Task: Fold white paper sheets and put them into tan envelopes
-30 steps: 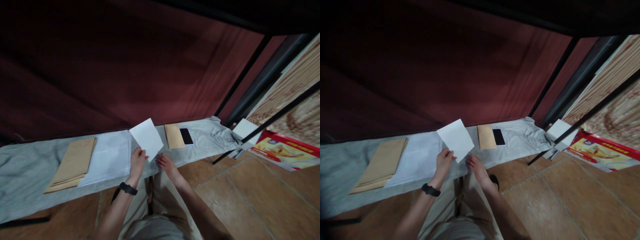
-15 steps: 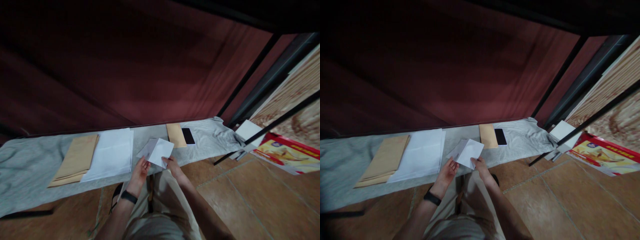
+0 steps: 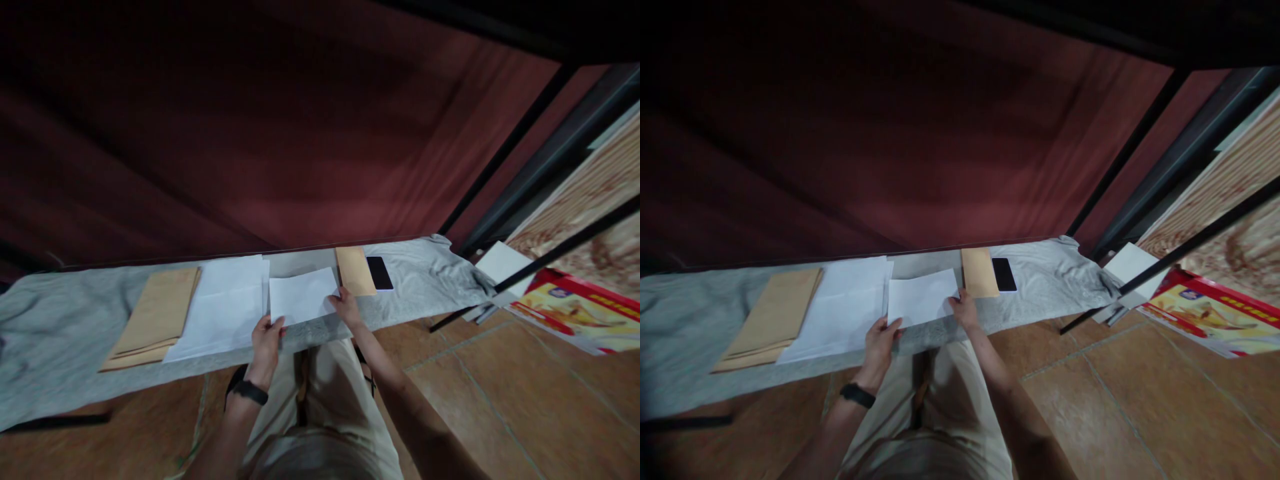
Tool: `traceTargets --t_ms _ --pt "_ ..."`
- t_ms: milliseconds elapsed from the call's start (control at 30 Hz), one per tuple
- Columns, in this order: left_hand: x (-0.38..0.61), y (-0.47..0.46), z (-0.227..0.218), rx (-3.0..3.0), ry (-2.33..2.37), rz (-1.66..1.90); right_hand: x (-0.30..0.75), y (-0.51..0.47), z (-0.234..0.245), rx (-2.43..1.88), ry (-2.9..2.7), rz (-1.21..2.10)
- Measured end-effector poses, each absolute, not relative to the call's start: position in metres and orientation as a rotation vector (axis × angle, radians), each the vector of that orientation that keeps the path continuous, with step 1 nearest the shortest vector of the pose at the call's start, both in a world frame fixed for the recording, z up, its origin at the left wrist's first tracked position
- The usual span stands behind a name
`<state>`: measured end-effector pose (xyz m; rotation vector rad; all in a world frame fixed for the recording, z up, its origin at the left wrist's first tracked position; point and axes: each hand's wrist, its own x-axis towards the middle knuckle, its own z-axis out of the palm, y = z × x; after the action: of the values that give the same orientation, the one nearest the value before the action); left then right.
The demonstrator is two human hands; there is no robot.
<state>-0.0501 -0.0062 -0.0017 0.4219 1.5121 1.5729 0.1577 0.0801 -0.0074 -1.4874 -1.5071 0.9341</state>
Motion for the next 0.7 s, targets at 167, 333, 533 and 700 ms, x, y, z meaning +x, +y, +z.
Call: traceTargets --t_ms 167,333,533,700 --pt "-0.057 0.005 -0.006 0.584 1.605 1.507 0.151 0.074 -0.014 -1.684 -1.513 0.84" --pt "-0.06 0.008 -0.01 0.636 1.667 1.476 0.149 0.059 -0.022 -1.684 -1.64 0.651" --pt "-0.057 0.011 -0.015 0.587 1.674 1.454 0.14 0.053 -0.022 -1.54 -1.903 0.45" --pt "-0.051 0.013 -0.015 0.576 1.681 1.437 0.115 0.057 -0.025 -1.409 -2.12 0.416"
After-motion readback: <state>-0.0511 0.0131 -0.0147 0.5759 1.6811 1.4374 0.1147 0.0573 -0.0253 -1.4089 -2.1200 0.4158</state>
